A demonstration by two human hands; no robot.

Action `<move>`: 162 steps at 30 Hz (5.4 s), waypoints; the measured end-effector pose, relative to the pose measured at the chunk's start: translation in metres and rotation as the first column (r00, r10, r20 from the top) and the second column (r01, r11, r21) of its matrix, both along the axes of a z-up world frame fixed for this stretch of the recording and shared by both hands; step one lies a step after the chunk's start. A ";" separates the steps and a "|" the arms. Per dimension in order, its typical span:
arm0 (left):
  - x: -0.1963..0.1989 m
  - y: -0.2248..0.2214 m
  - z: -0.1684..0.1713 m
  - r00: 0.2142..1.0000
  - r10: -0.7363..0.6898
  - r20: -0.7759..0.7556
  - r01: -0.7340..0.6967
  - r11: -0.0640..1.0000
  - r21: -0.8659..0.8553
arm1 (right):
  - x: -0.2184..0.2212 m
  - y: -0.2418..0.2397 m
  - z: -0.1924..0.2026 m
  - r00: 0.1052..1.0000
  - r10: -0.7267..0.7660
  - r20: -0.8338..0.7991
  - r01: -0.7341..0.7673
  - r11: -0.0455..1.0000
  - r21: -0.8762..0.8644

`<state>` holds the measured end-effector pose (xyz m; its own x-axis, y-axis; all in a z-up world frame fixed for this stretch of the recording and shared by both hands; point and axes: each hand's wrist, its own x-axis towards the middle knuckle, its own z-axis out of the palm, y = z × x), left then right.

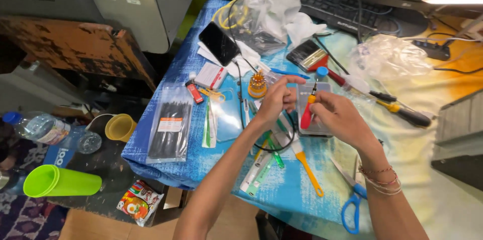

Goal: Preparing and organizing tools and small components on a workbench, then using a screwdriver to work on a computer case.

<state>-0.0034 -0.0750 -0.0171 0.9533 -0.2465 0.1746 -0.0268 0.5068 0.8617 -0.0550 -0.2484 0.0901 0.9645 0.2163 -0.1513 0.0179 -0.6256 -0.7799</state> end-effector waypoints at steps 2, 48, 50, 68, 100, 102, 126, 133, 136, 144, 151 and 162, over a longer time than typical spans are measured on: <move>-0.004 -0.009 0.012 0.999 0.009 0.047 -0.011 1.000 0.030 | -0.012 -0.018 0.002 1.000 -0.030 -0.006 0.030 0.999 0.037; -0.104 -0.158 0.049 0.857 -0.514 0.020 0.498 0.820 -0.283 | -0.132 -0.149 0.008 0.960 -0.278 -0.037 0.267 0.866 0.423; -0.105 -0.159 0.050 0.860 -0.510 0.028 0.499 0.828 -0.255 | -0.133 -0.149 0.008 0.958 -0.287 -0.011 0.267 0.877 0.399; -0.114 -0.182 0.062 0.844 -0.532 0.076 0.521 0.845 0.122 | -0.156 -0.167 -0.042 0.923 -0.384 0.016 0.330 0.813 0.479; -0.095 -0.153 0.038 0.732 -0.673 0.105 0.242 0.401 0.883 | -0.123 -0.202 -0.079 0.887 -0.401 -0.229 0.461 0.761 0.456; -0.095 -0.151 0.042 0.661 -0.733 0.161 0.186 0.367 0.911 | -0.124 -0.206 -0.089 0.881 -0.408 -0.241 0.473 0.755 0.453; -0.089 -0.177 0.027 0.579 -0.799 0.162 -0.045 0.168 0.985 | -0.136 -0.214 -0.111 0.908 -0.418 -0.038 0.381 0.783 0.492; -0.073 -0.180 0.045 0.736 -0.673 0.072 0.155 0.270 0.950 | -0.136 -0.212 -0.105 0.908 -0.416 -0.051 0.387 0.787 0.481; -0.060 -0.184 0.049 0.822 -0.554 0.132 0.271 0.584 0.765 | -0.135 -0.208 -0.099 0.906 -0.420 -0.059 0.388 0.767 0.511; -0.030 -0.208 0.012 0.949 -0.312 -0.043 0.308 0.893 0.328 | -0.119 -0.206 -0.088 0.883 -0.461 -0.088 0.419 0.691 0.589; -0.030 -0.201 0.007 0.960 -0.195 -0.200 0.225 0.964 0.142 | -0.092 -0.210 -0.090 0.900 -0.433 -0.041 0.373 0.721 0.584; -0.033 -0.206 -0.003 0.955 -0.239 -0.174 0.240 0.971 -0.018 | -0.094 -0.205 -0.119 0.867 -0.496 0.049 0.391 0.736 0.552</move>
<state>-0.0361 -0.2805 -0.0201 0.8818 -0.4714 0.0100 0.2453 0.4768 0.8441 -0.1490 -0.4534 -0.0285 0.9674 -0.2501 0.0405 0.0129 -0.1111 -0.9937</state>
